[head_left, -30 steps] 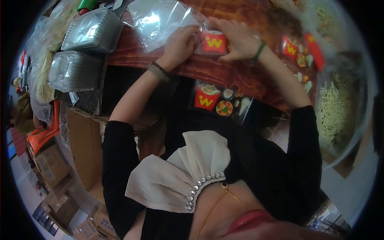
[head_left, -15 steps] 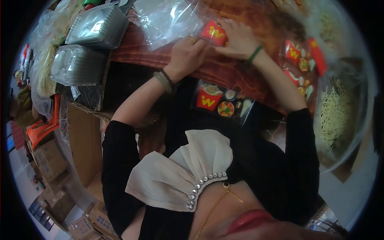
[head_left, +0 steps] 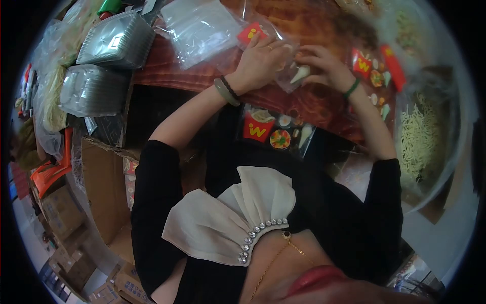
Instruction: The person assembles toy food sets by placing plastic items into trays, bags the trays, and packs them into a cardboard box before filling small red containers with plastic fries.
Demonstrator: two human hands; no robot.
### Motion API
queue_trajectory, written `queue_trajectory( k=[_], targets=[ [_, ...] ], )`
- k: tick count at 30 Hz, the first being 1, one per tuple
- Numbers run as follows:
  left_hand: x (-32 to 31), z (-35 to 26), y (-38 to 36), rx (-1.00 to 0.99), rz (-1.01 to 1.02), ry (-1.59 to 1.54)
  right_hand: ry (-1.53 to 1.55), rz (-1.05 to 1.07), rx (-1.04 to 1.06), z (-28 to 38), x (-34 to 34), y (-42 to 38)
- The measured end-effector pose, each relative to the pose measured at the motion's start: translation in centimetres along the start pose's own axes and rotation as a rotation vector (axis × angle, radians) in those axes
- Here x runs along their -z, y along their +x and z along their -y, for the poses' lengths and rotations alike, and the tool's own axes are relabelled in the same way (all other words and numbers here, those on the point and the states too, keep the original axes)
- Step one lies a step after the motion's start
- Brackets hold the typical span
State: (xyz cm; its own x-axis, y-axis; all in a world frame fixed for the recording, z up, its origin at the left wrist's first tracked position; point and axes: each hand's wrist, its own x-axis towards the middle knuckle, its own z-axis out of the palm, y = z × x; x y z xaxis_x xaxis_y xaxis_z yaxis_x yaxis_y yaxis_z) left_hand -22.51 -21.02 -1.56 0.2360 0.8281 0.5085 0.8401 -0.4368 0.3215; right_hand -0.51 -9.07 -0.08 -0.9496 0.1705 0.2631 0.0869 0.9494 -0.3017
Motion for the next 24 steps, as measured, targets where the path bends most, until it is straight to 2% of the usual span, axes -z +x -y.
queue_trajectory(
  k=[1, 3, 7, 9, 10, 11, 12, 13, 15, 16, 17, 18, 19, 21, 22, 24],
  targets=[
    [0.5, -0.8, 0.3, -0.010, 0.003, -0.002, -0.004, -0.006, -0.008, 0.6, 0.0, 0.0],
    [1.9, -2.5, 1.2, -0.084, 0.022, -0.168, 0.243, -0.157, -0.377, 2.3, 1.1, 1.1],
    [7.2, -7.4, 2.5, -0.223, 0.050, -0.390, 0.279, -0.255, -0.382, 4.3, 5.5, 3.1],
    [11.4, -8.8, 2.9, -0.192, 0.007, -0.502, 0.197, -0.199, -0.010, 7.1, 9.4, 3.9],
    [13.1, -8.7, 2.9, -0.160, -0.015, -0.667, 0.198, -0.202, -0.009, 8.9, 10.7, 4.4],
    [14.3, -8.7, 2.8, -0.124, -0.038, -0.832, 0.307, -0.257, 0.142, 10.8, 11.7, 5.1],
    [15.0, -9.1, 2.8, -0.161, -0.152, -1.041, 0.416, -0.311, 0.293, 12.0, 11.9, 5.4],
    [15.6, -8.7, 2.0, -0.161, -0.151, -1.039, 0.416, -0.312, 0.295, 12.1, 11.5, 5.2],
    [17.2, -7.6, 0.2, 0.189, 0.108, -1.228, 0.488, -0.343, 0.091, 11.5, 9.2, 4.5],
    [16.9, -7.7, -0.5, 0.449, 0.115, -1.364, 0.522, -0.356, -0.011, 10.9, 7.6, 4.1],
    [15.5, -7.0, -1.6, 0.449, 0.113, -1.363, 0.554, -0.368, -0.113, 10.2, 6.1, 3.8],
    [13.3, -5.5, -3.1, 0.537, 0.136, -1.306, 0.585, -0.381, -0.216, 9.5, 4.6, 3.5],
    [11.3, -4.4, -4.5, 0.625, 0.158, -1.248, 0.586, -0.379, -0.217, 8.6, 2.9, 3.3],
    [8.1, -3.9, -6.1, 0.939, 0.003, -1.306, 0.381, -0.341, -0.483, 6.4, -0.3, 3.2],
    [6.9, -3.2, -6.6, 0.944, -0.002, -1.308, 0.384, -0.335, -0.481, 4.9, -1.2, 3.4],
    [5.7, -2.4, -6.8, 1.069, -0.102, -1.244, 0.187, -0.641, -0.336, 4.0, -1.3, 4.8]
  ],
)
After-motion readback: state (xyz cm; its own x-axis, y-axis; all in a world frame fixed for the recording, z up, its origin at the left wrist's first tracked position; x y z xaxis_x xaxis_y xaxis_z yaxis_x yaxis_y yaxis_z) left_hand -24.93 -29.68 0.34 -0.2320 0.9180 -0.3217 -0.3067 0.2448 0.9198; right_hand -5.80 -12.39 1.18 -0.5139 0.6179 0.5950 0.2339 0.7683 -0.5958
